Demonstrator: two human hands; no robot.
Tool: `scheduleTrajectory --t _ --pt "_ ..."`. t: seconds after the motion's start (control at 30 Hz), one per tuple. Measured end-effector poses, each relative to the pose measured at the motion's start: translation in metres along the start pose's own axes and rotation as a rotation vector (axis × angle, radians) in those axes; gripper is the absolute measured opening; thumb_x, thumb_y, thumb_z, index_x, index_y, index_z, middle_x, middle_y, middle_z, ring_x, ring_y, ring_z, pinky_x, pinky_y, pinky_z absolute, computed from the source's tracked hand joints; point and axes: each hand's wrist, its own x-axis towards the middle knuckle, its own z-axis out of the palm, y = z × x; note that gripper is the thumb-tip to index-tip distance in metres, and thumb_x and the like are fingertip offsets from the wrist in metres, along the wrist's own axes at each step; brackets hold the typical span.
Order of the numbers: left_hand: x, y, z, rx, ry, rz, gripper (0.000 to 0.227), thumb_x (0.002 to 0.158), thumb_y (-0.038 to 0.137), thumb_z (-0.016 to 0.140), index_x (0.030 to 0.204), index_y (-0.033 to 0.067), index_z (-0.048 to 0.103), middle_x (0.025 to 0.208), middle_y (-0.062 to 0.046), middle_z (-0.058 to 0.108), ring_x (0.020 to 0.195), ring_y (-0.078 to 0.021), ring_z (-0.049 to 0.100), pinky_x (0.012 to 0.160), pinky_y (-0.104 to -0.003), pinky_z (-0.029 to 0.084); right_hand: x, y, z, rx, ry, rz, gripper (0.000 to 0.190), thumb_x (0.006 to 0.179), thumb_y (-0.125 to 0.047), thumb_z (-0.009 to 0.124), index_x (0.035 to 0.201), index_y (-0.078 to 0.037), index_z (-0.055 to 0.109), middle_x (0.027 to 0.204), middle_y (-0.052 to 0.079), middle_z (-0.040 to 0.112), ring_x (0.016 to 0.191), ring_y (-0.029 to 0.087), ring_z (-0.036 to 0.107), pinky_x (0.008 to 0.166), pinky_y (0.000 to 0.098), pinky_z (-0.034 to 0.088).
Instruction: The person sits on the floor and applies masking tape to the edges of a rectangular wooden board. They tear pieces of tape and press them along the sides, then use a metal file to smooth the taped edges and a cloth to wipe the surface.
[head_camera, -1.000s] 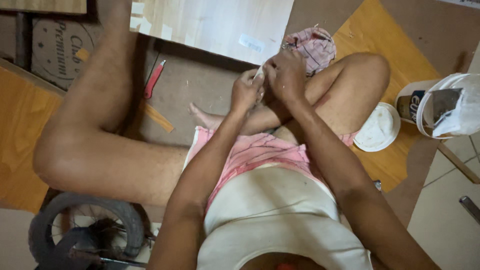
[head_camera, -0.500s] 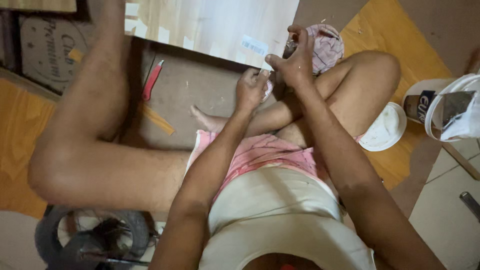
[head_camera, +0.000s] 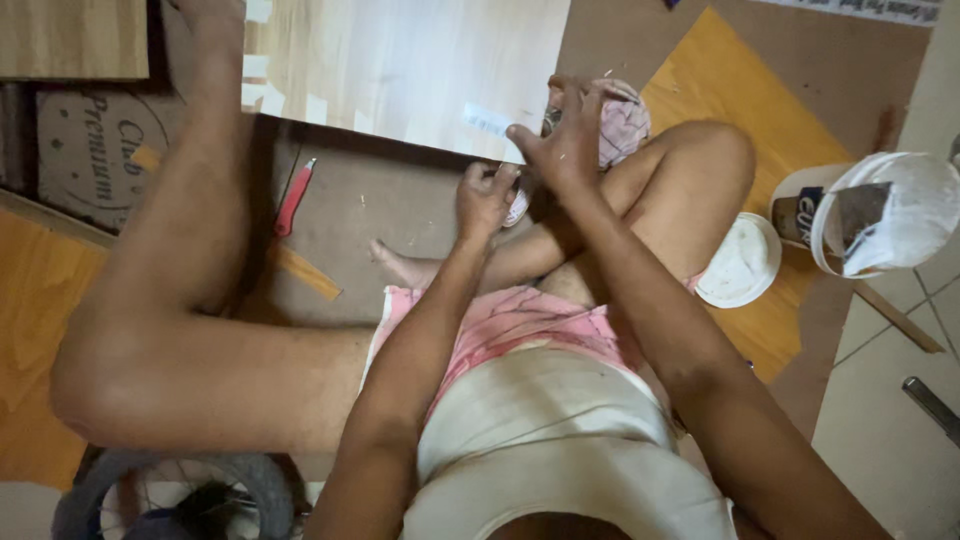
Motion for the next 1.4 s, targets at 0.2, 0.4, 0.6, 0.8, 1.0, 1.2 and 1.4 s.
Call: scheduleTrajectory --t 0.2,0.4,0.6,0.8,1.0,1.2,1.4 --pt "0.006 -0.022 -0.018 -0.031 -0.120 -0.015 0.023 0.098 0.025 0.065 0.099 0.0025 0.064 0.068 -0.002 0.062 0.050 -0.0070 0.052 0.042 -0.026 0.041 -0.020 -0.017 -0.026 -0.094 -0.218 -0.463 0.036 0.076 -0.017 0.088 0.103 -0.007 0.065 0.113 0.013 0.061 0.107 0.037 0.057 0.091 0.0476 0.046" --pt "0.030 -0.036 -0.031 -0.036 -0.203 -0.078 0.022 0.102 0.024 0.060 0.097 0.0027 0.065 0.070 -0.004 0.065 0.049 -0.0080 0.052 0.043 -0.025 0.040 -0.010 -0.013 -0.022 -0.048 -0.275 -0.547 0.024 0.079 -0.010 0.078 0.092 -0.005 0.058 0.105 0.012 0.058 0.100 0.036 0.056 0.086 0.0456 0.048" --pt "0.035 -0.039 -0.032 -0.270 -0.218 -0.244 0.015 0.104 0.016 0.058 0.096 0.0038 0.062 0.076 -0.004 0.063 0.055 -0.0100 0.054 0.047 -0.026 0.039 -0.013 -0.013 -0.014 -0.176 -0.206 -0.545 0.014 0.082 -0.007 0.069 0.089 -0.005 0.057 0.099 0.011 0.055 0.095 0.034 0.057 0.078 0.0432 0.052" --pt "0.036 -0.027 -0.029 -0.482 -0.204 -0.462 0.012 0.099 0.011 0.054 0.088 0.0074 0.057 0.067 -0.004 0.055 0.045 -0.0108 0.045 0.041 -0.027 0.035 -0.018 -0.006 -0.007 -0.192 -0.153 -0.548 0.013 0.084 -0.009 0.068 0.090 -0.005 0.057 0.098 0.012 0.055 0.088 0.032 0.057 0.075 0.0441 0.051" --pt "0.003 0.002 -0.031 -0.097 -0.037 -0.238 0.018 0.102 0.014 0.054 0.109 0.0016 0.064 0.071 -0.005 0.063 0.053 -0.0121 0.053 0.048 -0.030 0.042 -0.017 -0.004 0.002 -0.274 -0.090 -0.611 0.013 0.083 -0.010 0.065 0.094 -0.007 0.057 0.100 0.011 0.053 0.087 0.030 0.053 0.079 0.0438 0.048" --pt "-0.068 0.081 -0.039 1.116 -0.310 0.358 0.065 0.084 0.019 0.074 0.141 -0.0025 0.051 0.081 -0.015 0.075 0.065 -0.0264 0.069 0.061 -0.041 0.055 -0.018 0.016 -0.014 0.052 -0.215 -0.460 0.038 0.073 -0.018 0.077 0.108 -0.007 0.064 0.113 0.012 0.057 0.105 0.034 0.054 0.092 0.0462 0.046" --pt "-0.013 0.154 0.003 1.286 -0.176 0.793 0.015 0.099 0.014 0.074 0.111 0.0054 0.073 0.108 -0.017 0.075 0.102 -0.0357 0.071 0.092 -0.044 0.057 0.023 0.066 0.004 0.399 -0.102 0.037 0.046 0.091 -0.018 0.078 0.131 -0.005 0.060 0.130 0.015 0.060 0.116 0.030 0.062 0.101 0.0396 0.051"
